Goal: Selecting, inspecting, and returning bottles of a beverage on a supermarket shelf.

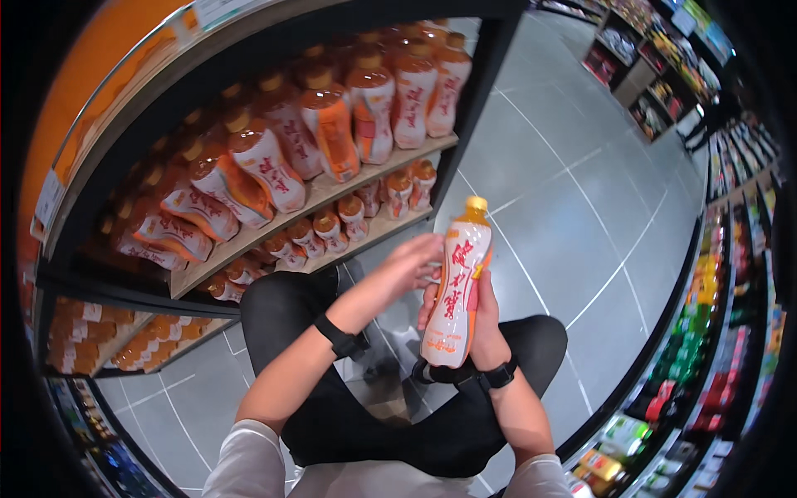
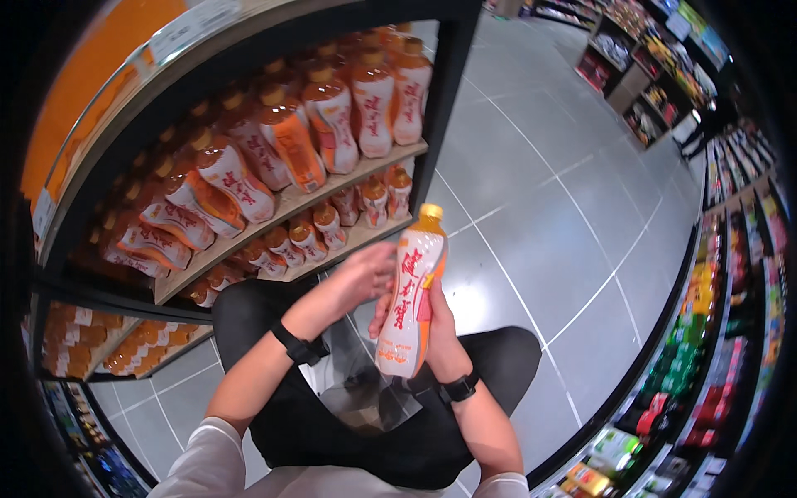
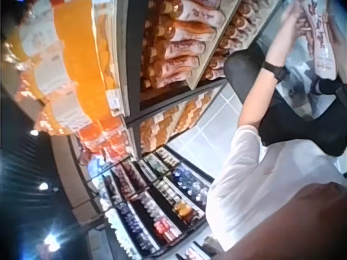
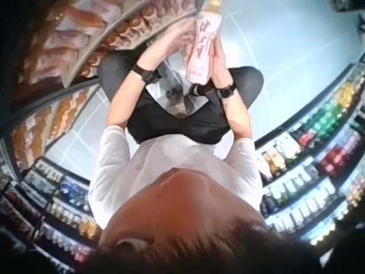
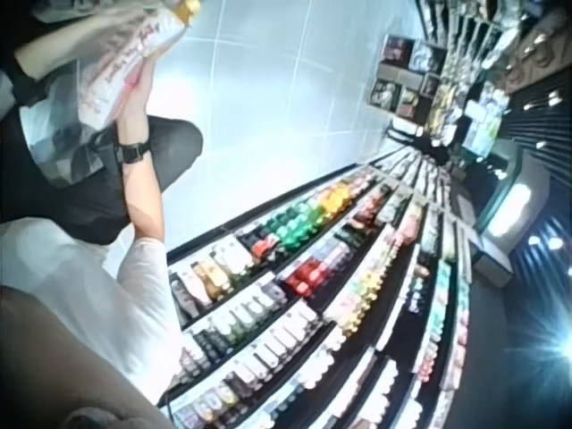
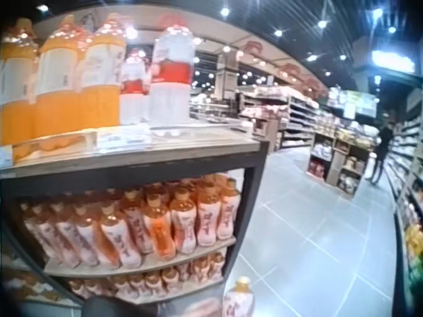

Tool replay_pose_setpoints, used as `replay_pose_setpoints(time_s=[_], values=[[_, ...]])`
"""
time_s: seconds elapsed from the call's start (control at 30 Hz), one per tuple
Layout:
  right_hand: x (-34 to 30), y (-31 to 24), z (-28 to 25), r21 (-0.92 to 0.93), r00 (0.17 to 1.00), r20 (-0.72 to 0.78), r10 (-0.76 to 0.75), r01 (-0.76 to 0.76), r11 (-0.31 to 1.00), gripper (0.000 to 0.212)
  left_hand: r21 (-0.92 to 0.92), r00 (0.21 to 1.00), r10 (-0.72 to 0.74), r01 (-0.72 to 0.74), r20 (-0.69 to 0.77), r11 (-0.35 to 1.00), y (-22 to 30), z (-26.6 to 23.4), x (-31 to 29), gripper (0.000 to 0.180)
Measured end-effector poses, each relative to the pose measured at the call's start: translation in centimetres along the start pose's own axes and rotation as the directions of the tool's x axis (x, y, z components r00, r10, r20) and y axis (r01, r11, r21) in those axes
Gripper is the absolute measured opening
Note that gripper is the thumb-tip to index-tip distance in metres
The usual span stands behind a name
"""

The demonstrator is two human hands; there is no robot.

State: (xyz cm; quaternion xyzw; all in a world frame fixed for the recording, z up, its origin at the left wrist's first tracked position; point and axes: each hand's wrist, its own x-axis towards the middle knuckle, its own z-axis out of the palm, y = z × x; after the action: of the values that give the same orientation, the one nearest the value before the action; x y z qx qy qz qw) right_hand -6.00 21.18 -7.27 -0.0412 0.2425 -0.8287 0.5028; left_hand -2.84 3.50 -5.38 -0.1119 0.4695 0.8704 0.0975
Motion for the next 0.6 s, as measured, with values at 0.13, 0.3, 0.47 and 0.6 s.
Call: replay_pose_setpoints(time_s=[0.13,0.3,0.47,0.6], values=[[1.5,0.8,-0.4,-0.03,0.999,0.039,0.015,-0.014,0.999,0.076,0.264,0.996,-0.089,0.093,-0.027,0.96,2.0,1.5,-1.4,0.049],[3.5,1.1,1.4,-0.158,0.963,-0.206,-0.171,0.14,0.977,0.063,0.261,0.98,0.171,-0.139,-0.104,0.955,-0.2,0.5,-1.1,0.057],[3.6,-1.0,2.3,-0.116,0.977,0.005,-0.213,0.213,0.97,0.066,0.364,0.955,0.251,-0.18,-0.159,0.914,-0.9,-0.8,-0.8,0.062],[3.5,-0.9,1.9,-0.256,0.974,0.051,-0.221,0.227,0.94,0.079,0.328,0.952,0.194,-0.109,-0.237,0.938,1.1,-0.6,-1.6,0.06]])
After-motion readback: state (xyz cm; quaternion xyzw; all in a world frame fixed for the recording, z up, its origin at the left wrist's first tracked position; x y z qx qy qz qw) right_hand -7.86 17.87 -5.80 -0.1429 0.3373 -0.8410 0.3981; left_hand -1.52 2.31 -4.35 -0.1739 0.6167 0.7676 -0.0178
